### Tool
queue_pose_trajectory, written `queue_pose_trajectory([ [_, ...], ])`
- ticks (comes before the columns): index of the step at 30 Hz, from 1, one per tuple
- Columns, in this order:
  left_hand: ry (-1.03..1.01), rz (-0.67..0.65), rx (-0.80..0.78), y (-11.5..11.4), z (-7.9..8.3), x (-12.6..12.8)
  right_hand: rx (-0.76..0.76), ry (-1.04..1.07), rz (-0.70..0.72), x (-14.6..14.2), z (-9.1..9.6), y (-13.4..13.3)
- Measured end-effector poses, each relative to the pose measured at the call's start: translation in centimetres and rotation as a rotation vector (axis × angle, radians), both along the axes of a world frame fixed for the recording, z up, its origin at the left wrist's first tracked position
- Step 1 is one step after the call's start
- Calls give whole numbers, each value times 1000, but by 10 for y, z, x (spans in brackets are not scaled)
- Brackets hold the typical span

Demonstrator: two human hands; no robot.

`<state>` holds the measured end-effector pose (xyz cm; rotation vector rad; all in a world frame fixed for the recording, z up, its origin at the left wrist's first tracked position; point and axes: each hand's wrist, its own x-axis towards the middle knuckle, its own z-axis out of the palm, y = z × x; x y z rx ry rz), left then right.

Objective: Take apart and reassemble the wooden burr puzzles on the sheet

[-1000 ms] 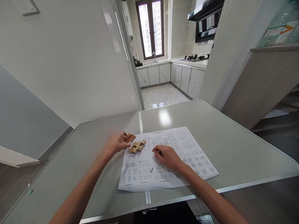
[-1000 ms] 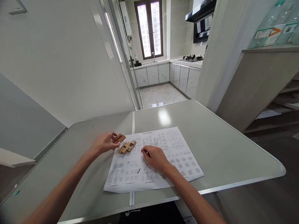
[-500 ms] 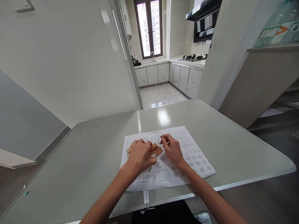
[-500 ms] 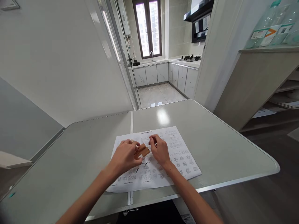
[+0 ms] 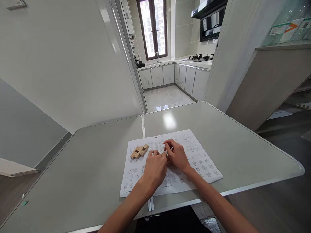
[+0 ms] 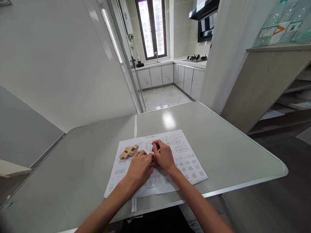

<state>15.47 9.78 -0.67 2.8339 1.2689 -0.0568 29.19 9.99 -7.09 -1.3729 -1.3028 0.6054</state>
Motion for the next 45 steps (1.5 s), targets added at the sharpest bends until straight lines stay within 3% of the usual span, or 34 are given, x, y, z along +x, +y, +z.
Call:
queue_pose_trajectory([
  [5,-15,7,-25,-1,1,-6,5,-7,3,0,0,1],
  [9,-140,45,-40,-2,-1,-18,10,-12,0,0,-1,1],
  [19,-219,157,-91,4,-19,-35,-1,-18,21,1,0,1],
  [26,-390,223,-140,4,-35,-40,-20,-32,69,2,2,-2],
  [36,-515,296,-208,3,-34,-47,-84,-18,57,16,-1,-34],
  [39,-646,337,-233,-3,-32,-53,-115,-78,29,15,-7,-48],
  [41,-779,368,-309,-11,-33,-58,-73,-149,-25,11,-10,-58],
  [45,-1010,409,-604,-33,-39,-69,17,-243,-77,-2,-17,-78],
])
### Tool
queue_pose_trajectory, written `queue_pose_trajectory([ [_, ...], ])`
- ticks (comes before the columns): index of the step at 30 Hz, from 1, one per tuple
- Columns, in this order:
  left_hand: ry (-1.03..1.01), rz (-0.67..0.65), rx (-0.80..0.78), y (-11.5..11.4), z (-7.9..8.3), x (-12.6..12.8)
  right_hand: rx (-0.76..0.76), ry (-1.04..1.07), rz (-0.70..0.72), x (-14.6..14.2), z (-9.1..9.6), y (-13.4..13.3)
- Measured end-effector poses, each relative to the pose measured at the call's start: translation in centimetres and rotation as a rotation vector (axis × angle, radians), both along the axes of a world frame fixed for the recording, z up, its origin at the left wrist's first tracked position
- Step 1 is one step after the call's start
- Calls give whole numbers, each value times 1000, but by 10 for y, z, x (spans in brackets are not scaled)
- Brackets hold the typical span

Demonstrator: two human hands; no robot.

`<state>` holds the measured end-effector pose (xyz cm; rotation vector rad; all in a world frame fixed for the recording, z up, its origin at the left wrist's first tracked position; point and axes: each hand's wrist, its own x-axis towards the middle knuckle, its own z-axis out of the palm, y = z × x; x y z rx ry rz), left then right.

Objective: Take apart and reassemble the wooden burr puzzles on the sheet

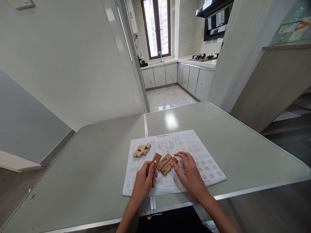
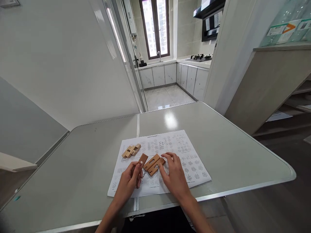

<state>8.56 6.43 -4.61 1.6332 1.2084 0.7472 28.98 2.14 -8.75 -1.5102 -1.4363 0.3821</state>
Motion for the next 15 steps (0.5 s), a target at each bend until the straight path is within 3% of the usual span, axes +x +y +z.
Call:
queue_pose_trajectory([
  [6,-87,89,-70,-20,-10,-11,-69,-117,-37,-22,-9,-12],
  [15,91,98,87,-32,-9,-12,-53,-229,-95,-25,-19,-5],
])
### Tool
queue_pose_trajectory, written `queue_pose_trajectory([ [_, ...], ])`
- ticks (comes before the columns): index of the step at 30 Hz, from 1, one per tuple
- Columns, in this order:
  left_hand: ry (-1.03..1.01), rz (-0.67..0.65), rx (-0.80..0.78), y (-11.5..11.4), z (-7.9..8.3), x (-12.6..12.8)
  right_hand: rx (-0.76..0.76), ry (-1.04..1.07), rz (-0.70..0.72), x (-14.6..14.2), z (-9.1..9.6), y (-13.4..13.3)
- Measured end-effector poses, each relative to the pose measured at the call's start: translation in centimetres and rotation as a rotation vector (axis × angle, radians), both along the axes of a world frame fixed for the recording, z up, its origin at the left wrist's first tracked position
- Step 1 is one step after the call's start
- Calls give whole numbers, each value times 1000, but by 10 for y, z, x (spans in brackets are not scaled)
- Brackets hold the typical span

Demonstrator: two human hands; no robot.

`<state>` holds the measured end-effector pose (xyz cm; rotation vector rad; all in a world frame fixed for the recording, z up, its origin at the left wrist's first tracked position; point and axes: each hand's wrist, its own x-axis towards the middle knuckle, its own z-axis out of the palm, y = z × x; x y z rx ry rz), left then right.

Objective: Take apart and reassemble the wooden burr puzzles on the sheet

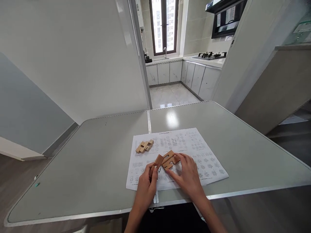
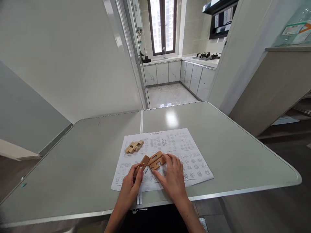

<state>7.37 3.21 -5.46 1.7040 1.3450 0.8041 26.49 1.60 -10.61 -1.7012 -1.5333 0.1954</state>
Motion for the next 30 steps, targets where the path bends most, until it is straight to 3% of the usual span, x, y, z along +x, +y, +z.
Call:
queue_pose_trajectory([
  [16,-27,41,-50,-4,-7,-2,-39,-35,60,-2,6,-4],
  [26,-59,41,-61,-3,-8,-3,-58,-30,34,-28,11,25],
  [30,-102,62,-45,-3,-10,-2,-53,37,39,-36,16,26],
])
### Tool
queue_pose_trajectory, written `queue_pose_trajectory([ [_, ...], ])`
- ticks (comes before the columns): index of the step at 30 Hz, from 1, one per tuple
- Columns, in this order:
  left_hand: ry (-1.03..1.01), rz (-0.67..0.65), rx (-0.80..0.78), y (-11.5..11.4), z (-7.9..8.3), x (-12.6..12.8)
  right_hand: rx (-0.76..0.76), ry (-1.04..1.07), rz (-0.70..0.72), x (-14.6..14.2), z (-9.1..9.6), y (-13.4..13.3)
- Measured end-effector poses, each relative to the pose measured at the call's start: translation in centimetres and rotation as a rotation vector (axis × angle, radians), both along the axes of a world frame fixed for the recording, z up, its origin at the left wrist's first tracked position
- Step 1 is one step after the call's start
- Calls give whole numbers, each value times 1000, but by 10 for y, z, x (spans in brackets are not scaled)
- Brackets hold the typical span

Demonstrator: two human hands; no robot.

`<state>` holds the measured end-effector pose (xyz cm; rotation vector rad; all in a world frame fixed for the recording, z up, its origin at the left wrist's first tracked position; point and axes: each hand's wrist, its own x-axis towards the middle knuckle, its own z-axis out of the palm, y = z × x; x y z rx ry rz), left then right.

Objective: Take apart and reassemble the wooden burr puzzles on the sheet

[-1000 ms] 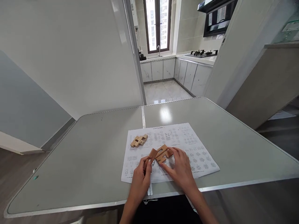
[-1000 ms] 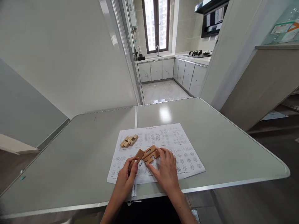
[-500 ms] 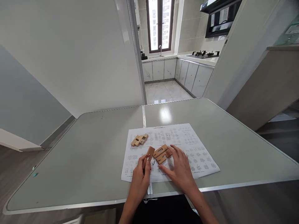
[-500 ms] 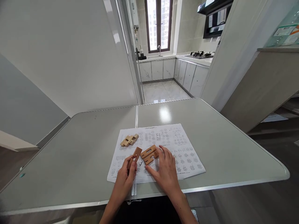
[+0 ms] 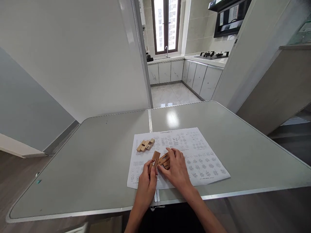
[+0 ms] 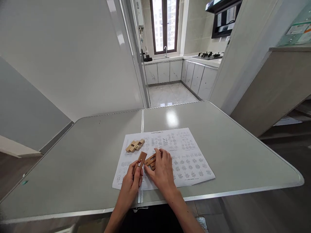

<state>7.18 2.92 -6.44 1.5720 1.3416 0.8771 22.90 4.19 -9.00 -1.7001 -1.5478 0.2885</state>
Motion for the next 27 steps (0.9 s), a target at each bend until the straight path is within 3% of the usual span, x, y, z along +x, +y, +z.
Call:
queue_pose_trajectory([
  [8,19,-24,2,0,-2,-2,97,323,-33,19,23,-26],
  [13,18,-22,-21,0,-2,-2,-48,958,28,35,28,-36],
  [16,29,-23,-9,0,-1,-2,-125,1172,63,44,25,-36],
  [27,52,-38,-5,0,-1,-2,-125,1081,138,28,32,-44],
])
